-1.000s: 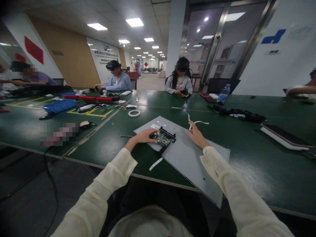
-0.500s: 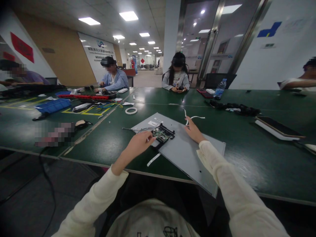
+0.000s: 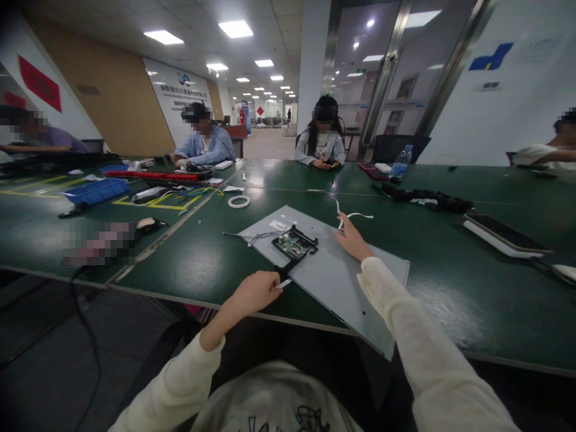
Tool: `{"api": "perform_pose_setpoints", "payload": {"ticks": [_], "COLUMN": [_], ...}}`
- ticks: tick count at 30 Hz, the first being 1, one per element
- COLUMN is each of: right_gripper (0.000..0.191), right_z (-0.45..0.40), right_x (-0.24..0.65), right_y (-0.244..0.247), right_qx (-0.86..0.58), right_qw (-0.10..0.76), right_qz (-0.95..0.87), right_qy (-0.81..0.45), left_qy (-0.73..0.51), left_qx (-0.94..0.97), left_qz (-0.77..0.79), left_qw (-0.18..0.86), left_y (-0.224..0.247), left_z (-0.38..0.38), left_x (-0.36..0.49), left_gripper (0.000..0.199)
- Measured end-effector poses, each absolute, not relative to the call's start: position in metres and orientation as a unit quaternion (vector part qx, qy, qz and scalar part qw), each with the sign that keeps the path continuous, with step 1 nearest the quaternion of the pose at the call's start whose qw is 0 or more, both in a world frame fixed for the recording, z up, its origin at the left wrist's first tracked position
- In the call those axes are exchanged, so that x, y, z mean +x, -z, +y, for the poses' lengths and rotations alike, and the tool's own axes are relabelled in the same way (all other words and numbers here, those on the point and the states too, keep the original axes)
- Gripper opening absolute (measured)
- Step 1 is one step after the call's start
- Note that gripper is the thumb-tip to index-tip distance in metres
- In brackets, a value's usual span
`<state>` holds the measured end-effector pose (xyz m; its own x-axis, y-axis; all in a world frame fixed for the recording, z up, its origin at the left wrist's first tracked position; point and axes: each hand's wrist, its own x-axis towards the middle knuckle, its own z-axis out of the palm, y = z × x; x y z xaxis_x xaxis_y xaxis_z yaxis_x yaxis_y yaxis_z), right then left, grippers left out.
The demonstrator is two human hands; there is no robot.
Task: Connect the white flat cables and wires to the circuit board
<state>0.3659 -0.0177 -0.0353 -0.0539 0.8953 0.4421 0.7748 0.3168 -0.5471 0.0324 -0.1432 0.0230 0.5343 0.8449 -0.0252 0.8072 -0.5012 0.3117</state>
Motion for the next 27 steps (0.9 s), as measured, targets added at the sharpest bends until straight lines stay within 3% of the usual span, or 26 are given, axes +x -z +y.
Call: {"api": "perform_pose_setpoints", "payload": {"ticks": [10,15,20,27], "right_gripper": [0.069,0.065,0.068,0.07], "right_z": [-0.019,-0.019,-0.017,-0.012], "right_x": [0.365,0.366,0.364,0.353], "right_y": [0.034,0.032,0.032,0.03], "right_qx": [-0.574,-0.571,-0.553,-0.524], "right_qw": [0.382,0.383,0.394,0.394], "right_qz": [-0.72,-0.721,-0.726,-0.746], "right_qy": [-0.076,-0.092,-0.109,-0.116], "left_qy": [-0.163,-0.345,-0.343,-0.311], "left_qx": [0.853,0.825,0.791,0.785], "left_qz": [0.25,0.383,0.483,0.527], "left_qw": [0.428,0.232,0.152,0.097], "left_y": [-0.053,-0.051,-0.033,-0.014], "left_z": [-0.135,-0.082,-0.024,0.002], "left_x": [0.027,0.014,-0.007,-0.019], "left_gripper": [0.026,0.02,0.01,0.01]}}
